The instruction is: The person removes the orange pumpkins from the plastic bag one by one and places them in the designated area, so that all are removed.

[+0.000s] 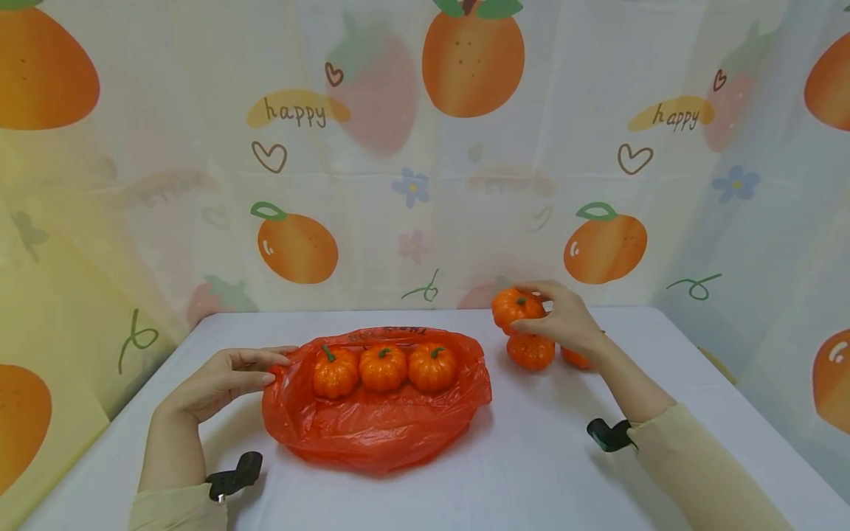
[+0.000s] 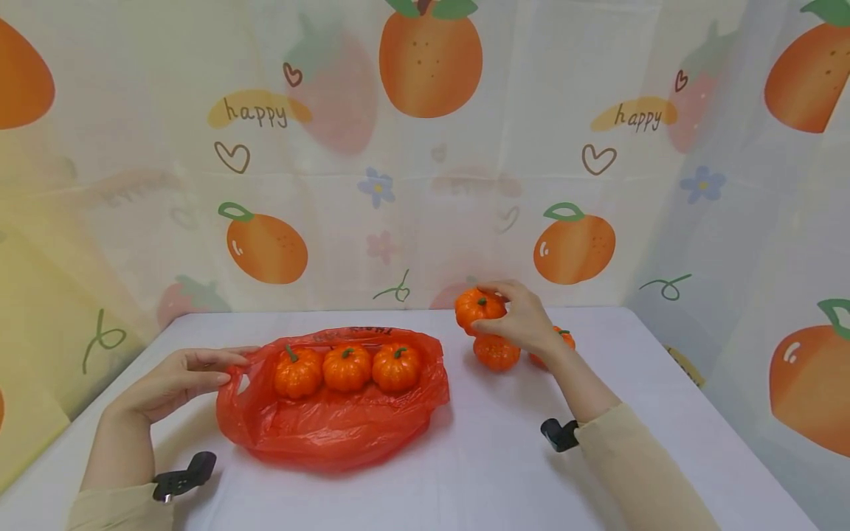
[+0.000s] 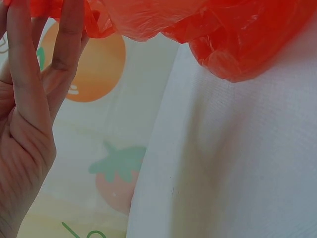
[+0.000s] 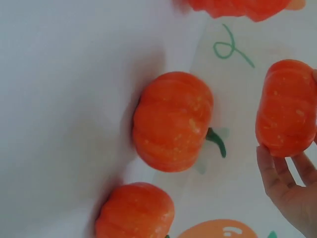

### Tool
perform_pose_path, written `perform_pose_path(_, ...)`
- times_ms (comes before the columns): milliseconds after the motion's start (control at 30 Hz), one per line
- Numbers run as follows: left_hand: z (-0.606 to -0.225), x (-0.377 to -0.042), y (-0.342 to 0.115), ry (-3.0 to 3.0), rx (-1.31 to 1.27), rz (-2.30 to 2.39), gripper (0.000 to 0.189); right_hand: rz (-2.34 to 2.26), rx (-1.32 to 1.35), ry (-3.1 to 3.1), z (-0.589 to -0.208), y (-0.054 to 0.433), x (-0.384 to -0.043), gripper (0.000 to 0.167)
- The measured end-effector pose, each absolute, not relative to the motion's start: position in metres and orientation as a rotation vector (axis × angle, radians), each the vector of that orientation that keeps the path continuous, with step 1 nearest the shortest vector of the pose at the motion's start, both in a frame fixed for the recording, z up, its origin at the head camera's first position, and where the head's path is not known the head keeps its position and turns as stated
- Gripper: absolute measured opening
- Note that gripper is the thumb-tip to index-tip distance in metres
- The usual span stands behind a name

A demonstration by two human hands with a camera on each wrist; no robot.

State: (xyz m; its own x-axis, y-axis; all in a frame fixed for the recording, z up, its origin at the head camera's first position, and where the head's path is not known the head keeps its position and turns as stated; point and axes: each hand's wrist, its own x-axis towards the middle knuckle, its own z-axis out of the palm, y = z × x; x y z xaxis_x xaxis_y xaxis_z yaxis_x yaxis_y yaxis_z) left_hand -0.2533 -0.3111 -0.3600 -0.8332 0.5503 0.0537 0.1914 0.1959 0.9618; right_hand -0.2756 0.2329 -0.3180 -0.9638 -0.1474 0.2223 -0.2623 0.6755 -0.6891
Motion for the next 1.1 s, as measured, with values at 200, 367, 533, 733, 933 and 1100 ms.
perform_pose_path(200, -0.359, -0.253, -0.310, 2.177, 0.694, 1.674, 0.031, 1.120, 0.293, -2.722, -0.321, 0.251, -0.275, 0.064)
perform_pose_path(367, -0.359, -0.254, -0.310, 2.175, 0.687, 1.678, 0.031, 1.099, 0.242, -2.713, -0.321, 0.265, -0.275, 0.065)
perform_pose_path(533, -0.359, -0.254, -0.310, 2.170, 0.686, 1.679, 0.031, 1.099, 0.177, -2.704, -0.319, 0.278, -0.271, 0.066)
perform_pose_path(733, -0.359, -0.253, -0.310, 2.163, 0.696, 1.680, 0.031, 1.066, 0.101, -2.693, -0.317, 0.295, -0.272, 0.070)
perform_pose_path(933, -0.359, -0.253, -0.310, 2.156, 0.705, 1.681, 0.031, 1.038, 0.049, -2.682, -0.320, 0.310, -0.273, 0.072)
perform_pose_path(1100, -0.359, -0.253, -0.309, 2.161, 0.690, 1.679, 0.031, 1.032, -0.014, -2.671, -0.326, 0.322, -0.273, 0.073)
